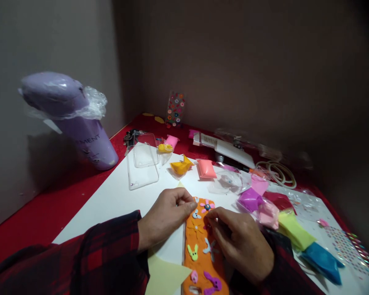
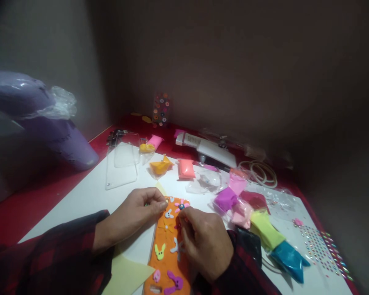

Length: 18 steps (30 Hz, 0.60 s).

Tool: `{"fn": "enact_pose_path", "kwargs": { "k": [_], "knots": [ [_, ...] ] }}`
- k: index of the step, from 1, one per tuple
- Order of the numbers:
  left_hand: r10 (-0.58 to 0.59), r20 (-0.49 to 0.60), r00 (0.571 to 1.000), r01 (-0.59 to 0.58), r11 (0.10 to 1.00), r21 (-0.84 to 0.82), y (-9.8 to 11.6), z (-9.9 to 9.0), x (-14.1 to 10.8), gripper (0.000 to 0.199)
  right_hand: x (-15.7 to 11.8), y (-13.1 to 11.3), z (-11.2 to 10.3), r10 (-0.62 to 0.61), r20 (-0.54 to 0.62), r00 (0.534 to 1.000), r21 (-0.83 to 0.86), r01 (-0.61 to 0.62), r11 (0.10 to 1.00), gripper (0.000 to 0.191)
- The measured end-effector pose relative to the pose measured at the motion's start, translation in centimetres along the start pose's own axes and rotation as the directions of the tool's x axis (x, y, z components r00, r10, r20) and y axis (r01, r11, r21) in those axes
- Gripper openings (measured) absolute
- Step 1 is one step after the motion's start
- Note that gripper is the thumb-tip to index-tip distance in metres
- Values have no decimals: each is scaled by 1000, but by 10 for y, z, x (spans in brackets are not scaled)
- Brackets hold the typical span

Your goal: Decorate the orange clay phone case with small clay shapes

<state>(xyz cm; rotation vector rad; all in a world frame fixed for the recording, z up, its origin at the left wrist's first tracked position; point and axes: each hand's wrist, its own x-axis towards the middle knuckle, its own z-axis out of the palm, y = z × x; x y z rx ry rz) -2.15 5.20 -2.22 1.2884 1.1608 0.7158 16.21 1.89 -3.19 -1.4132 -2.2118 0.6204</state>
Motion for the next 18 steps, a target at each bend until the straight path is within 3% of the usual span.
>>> {"fn": "enact_pose_path", "kwargs": {
  "k": [7, 13, 18],
  "knots": [
    [15, -4, 1000, -15, 1000, 6, -2, -1, 1, 16, -3, 2, -2, -161, 26, 987, -93, 163, 982, 16],
    [11, -5, 1000, -10, 1000, 24, 0, -1, 0, 16, -8, 7, -8, -287, -153, 946, -150, 265, 953, 19],
    [16, -1, 1000, -16, 999, 33, -1, -1, 0, 18, -9, 9, -8, -281, -27, 959, -160, 273, 949, 20]
  ]
}}
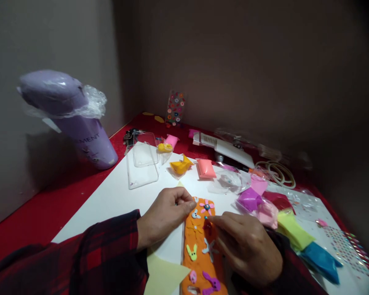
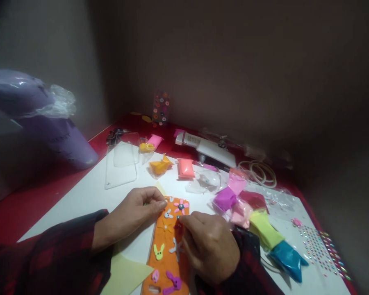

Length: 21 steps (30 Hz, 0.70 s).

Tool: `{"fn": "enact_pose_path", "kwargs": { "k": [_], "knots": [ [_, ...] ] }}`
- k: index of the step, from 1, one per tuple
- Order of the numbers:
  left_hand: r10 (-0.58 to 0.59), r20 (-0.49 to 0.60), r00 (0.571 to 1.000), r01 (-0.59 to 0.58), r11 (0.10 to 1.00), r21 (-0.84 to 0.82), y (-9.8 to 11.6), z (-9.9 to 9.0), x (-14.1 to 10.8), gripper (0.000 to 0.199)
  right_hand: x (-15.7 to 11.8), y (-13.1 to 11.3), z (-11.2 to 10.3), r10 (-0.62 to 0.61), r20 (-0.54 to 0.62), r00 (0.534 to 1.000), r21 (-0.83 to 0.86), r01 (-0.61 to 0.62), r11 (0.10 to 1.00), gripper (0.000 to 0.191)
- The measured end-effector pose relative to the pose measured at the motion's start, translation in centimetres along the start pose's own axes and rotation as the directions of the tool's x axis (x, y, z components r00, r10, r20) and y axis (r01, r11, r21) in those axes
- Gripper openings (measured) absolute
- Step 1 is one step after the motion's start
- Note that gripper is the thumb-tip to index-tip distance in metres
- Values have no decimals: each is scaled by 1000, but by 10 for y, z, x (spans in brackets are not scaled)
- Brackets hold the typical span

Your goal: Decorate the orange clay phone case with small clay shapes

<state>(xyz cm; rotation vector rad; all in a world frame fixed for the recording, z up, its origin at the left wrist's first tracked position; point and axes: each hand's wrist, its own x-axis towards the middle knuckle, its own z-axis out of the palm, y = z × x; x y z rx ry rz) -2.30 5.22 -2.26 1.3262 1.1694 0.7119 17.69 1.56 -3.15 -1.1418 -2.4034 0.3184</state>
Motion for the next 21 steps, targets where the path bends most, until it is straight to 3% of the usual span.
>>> {"fn": "enact_pose_path", "kwargs": {
  "k": [8, 15, 21],
  "knots": [
    [5, -8, 1000, -5, 1000, 1, -2, 0, 1, 18, -2, -2, 7, 25, 118, 993, -74, -16, 997, 28],
    [2, -12, 1000, -3, 999, -50, -1, 1, 2, 21, 1, -3, 1, -47, -45, 998, -28, 46, 999, 21],
    [25, -3, 1000, -26, 997, -79, -5, 1, 3, 29, 0, -3, 6, -23, 38, 999, -51, 25, 998, 26]
  ]
}}
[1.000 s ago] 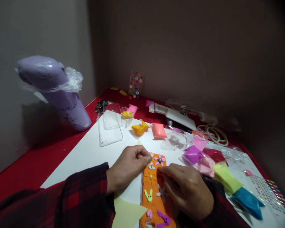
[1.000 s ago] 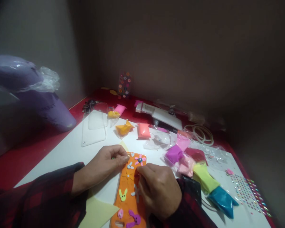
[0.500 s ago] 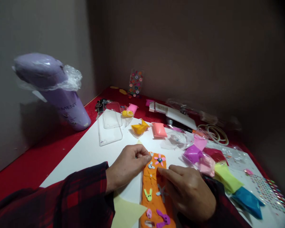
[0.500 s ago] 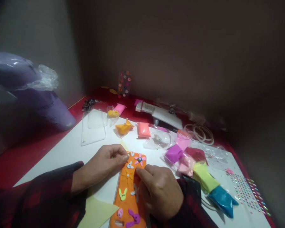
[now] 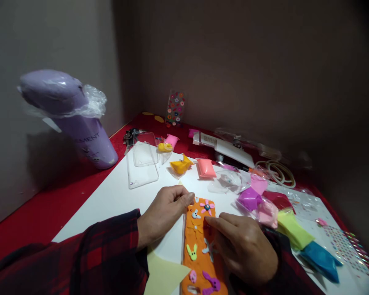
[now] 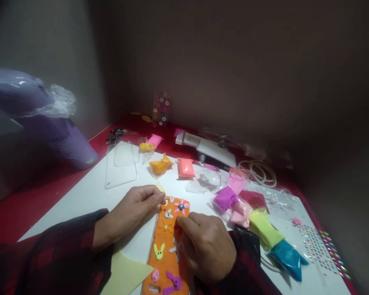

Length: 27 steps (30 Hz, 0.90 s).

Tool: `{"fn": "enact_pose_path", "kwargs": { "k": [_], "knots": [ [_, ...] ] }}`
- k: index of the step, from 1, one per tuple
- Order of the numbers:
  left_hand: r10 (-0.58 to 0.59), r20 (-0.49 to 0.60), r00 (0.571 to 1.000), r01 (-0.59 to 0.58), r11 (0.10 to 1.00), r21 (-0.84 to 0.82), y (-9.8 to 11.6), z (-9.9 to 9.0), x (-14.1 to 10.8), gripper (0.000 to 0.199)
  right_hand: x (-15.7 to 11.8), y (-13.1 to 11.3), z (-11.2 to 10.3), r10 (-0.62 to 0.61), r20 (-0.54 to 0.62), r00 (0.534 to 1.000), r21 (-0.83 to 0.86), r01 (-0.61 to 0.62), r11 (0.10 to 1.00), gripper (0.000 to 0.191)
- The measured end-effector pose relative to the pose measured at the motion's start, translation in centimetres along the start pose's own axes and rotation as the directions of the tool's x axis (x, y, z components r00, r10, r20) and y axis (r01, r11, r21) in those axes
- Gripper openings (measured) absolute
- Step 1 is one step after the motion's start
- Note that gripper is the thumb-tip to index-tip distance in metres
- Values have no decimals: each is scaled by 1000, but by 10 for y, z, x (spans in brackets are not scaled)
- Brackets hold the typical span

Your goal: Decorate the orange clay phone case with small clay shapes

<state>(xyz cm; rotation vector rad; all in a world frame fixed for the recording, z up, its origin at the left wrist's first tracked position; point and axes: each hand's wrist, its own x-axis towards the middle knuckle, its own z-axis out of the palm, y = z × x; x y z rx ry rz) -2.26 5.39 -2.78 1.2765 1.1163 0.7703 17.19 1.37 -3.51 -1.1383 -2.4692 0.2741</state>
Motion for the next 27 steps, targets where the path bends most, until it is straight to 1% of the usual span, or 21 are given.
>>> {"fn": "enact_pose_path", "kwargs": {
  "k": [3, 6, 8, 11, 13, 15, 16, 17, 18, 19, 20, 21, 22, 23, 24, 25, 26, 27],
  "knots": [
    [-11, 3, 1000, 11, 1000, -11, 1, 0, 0, 30, -1, -1, 2, -5, -4, 1000, -5, 5, 1000, 25],
    [-5, -10, 1000, 5, 1000, 19, 4, -2, -1, 29, -1, 0, 2, -44, -64, 997, 9, 44, 999, 24],
    [11, -32, 999, -8, 996, 88, 7, -4, -3, 25, -1, 0, 2, -50, -87, 995, 8, 51, 999, 24],
    [17, -52, 998, -5, 972, 234, 10, -7, -7, 15, 0, -1, 3, -23, -59, 998, -5, 22, 1000, 25],
    [34, -39, 999, -19, 942, 336, 11, -8, -9, 14, 0, -2, 3, -15, -45, 999, -3, 15, 1000, 26],
    [62, -25, 998, -47, 910, 411, 11, -10, -10, 14, -1, -3, 2, -22, -79, 997, 52, 26, 998, 25],
    [75, -24, 997, -57, 900, 432, 11, -10, -9, 13, -1, -4, 1, 11, -114, 993, 119, 3, 993, 24],
    [85, -27, 996, -65, 896, 440, 11, -11, -9, 13, -1, -5, 0, 91, -150, 984, 219, -57, 974, 22],
    [92, -30, 995, -70, 896, 438, 12, -12, -8, 13, 0, -5, -1, 224, -168, 960, 354, -154, 923, 20],
    [101, -33, 994, -77, 899, 431, 14, -13, -7, 14, 0, -6, -3, 391, -151, 908, 512, -267, 816, 18],
    [114, -35, 993, -89, 903, 420, 16, -15, -6, 17, 1, -5, -4, 554, -91, 828, 671, -360, 649, 16],
    [131, -38, 991, -104, 906, 410, 18, -16, -5, 20, 2, -5, -5, 675, 3, 738, 798, -408, 443, 17],
    [148, -42, 988, -119, 907, 403, 22, -17, -4, 23, 3, -4, -6, 745, 103, 659, 881, -408, 239, 19],
    [161, -44, 986, -130, 906, 402, 25, -19, -4, 26, 3, -3, -7, 775, 182, 605, 927, -369, 71, 22],
    [164, -42, 986, -133, 905, 403, 29, -20, -4, 26, 4, -2, -7, 788, 237, 568, 945, -322, -52, 25],
    [157, -34, 987, -130, 903, 410, 33, -22, -6, 25, 4, -1, -7, 799, 265, 540, 951, -281, -126, 28],
    [139, -22, 990, -117, 898, 424, 37, -24, -8, 23, 4, 0, -6, 810, 274, 518, 954, -252, -161, 32],
    [116, -6, 993, -101, 889, 447, 41, -26, -12, 20, 3, 0, -6, 822, 266, 504, 959, -228, -171, 36]
  ]
}}
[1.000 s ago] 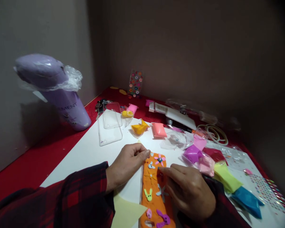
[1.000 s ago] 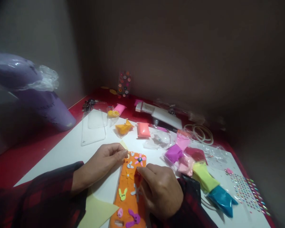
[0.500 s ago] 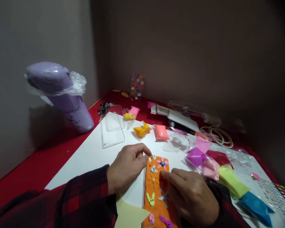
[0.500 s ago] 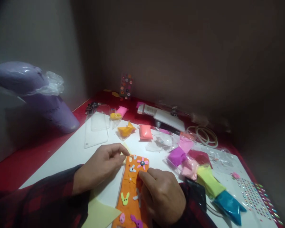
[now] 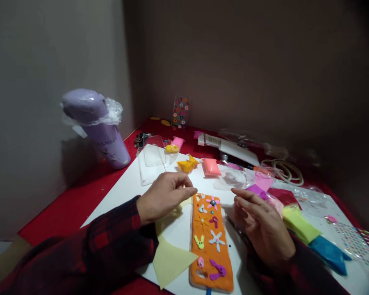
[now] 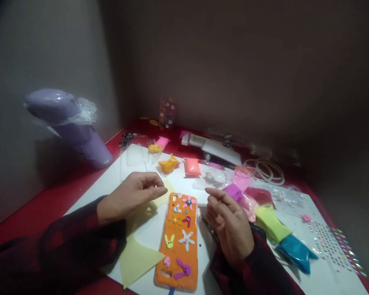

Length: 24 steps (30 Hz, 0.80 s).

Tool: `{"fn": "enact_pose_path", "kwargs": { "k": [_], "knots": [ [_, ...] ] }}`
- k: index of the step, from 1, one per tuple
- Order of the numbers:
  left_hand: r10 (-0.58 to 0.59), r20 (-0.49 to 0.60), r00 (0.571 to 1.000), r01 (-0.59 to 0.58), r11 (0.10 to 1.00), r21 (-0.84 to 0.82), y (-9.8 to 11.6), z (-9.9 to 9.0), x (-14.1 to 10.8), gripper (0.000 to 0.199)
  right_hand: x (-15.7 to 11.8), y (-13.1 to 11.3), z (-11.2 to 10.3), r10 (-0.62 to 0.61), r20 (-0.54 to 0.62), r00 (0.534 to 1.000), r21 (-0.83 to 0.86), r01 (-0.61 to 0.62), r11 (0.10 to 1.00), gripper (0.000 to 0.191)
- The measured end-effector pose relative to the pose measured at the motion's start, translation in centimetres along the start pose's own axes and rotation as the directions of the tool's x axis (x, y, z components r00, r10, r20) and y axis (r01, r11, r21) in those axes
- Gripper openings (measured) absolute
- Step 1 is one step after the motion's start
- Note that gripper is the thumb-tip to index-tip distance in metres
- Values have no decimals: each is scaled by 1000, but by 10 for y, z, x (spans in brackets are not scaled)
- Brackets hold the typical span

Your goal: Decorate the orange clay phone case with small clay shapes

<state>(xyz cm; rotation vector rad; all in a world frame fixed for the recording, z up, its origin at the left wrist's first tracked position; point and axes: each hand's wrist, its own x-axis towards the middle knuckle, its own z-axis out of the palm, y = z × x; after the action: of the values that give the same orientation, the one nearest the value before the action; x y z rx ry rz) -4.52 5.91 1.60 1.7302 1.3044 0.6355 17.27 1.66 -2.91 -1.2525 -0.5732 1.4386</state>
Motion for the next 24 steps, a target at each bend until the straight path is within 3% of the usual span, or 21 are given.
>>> {"fn": "enact_pose_path", "kwargs": {
  "k": [4, 8, 12, 18, 21, 24],
  "knots": [
    [-31, 127, 991, 4, 978, 207, 8, -9, -29, 12, -2, 5, -1, -99, -7, 995, 26, 99, 995, 40],
    [-6, 256, 967, -98, 915, 391, 1, 0, -70, 8, -4, 11, 1, -147, 48, 988, 23, 146, 989, 36],
    [-41, 167, 985, -69, 797, 600, -17, 7, -90, 6, -5, 16, -2, -154, 105, 982, 67, 148, 987, 33],
    [-50, 33, 998, 6, 624, 781, -22, -18, -82, 9, -4, 15, -5, -98, 143, 985, 161, 75, 984, 30],
    [-26, -1, 1000, 17, 647, 763, -8, -24, -77, 19, -7, 10, -2, -69, 186, 980, 212, 28, 977, 31],
    [55, -9, 998, -34, 721, 693, 10, -16, -69, 22, -11, 4, 1, 10, 284, 959, 262, -87, 961, 36]
  ]
}}
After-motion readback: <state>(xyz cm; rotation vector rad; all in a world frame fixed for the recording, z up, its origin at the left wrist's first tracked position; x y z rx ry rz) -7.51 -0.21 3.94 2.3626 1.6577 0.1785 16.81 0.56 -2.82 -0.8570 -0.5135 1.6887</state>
